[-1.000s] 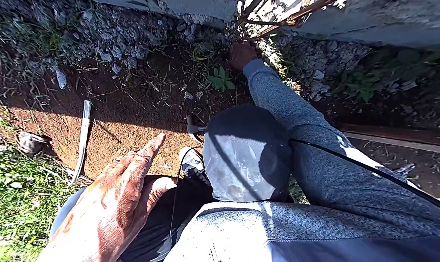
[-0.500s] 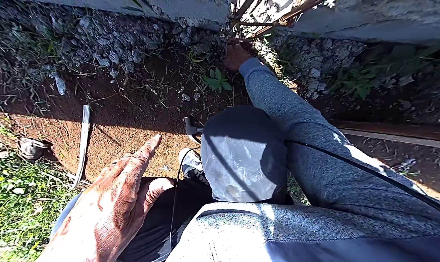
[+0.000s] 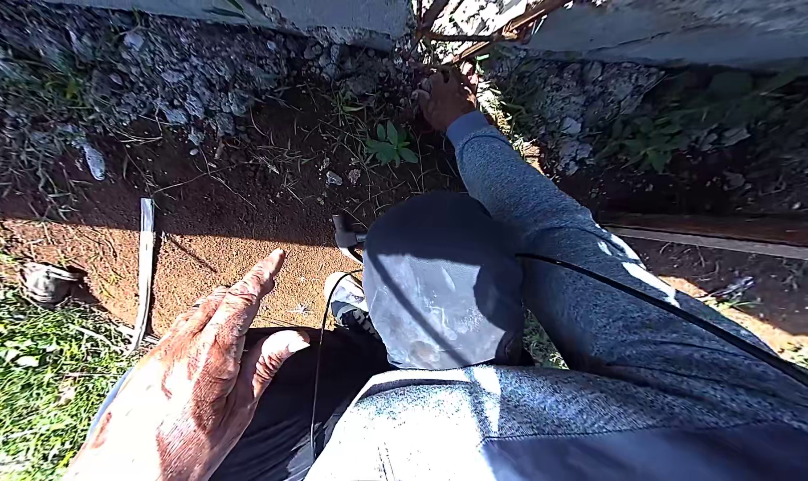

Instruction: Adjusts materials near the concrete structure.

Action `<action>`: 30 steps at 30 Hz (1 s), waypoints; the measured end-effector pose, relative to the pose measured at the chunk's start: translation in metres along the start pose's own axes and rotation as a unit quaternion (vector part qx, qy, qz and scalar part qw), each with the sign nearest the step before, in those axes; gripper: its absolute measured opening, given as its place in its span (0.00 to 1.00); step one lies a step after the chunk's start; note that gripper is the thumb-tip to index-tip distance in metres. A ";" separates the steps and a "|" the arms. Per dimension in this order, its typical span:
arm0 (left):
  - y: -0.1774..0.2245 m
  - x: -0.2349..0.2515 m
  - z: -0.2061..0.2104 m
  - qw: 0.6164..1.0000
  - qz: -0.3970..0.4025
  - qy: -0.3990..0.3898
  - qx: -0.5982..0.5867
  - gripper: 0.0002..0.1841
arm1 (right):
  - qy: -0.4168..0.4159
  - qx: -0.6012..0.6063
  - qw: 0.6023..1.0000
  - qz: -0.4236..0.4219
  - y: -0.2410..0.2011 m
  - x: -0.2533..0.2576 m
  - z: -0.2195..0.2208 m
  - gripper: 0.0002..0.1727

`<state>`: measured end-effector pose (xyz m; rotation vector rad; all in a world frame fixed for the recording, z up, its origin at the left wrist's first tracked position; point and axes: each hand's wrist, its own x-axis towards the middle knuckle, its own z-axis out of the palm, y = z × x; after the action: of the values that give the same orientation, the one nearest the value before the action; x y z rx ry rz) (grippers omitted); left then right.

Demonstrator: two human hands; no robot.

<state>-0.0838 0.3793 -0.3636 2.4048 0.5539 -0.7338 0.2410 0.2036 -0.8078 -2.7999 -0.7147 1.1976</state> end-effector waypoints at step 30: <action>-0.006 0.000 0.004 1.000 0.008 -0.007 -0.026 0.38 | 0.117 -0.042 0.992 0.015 0.032 -0.048 -0.018 0.29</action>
<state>-0.0887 0.3812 -0.3687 2.3524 0.5400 -0.7200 0.2370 0.1583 -0.7680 -2.9623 -0.7218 0.8391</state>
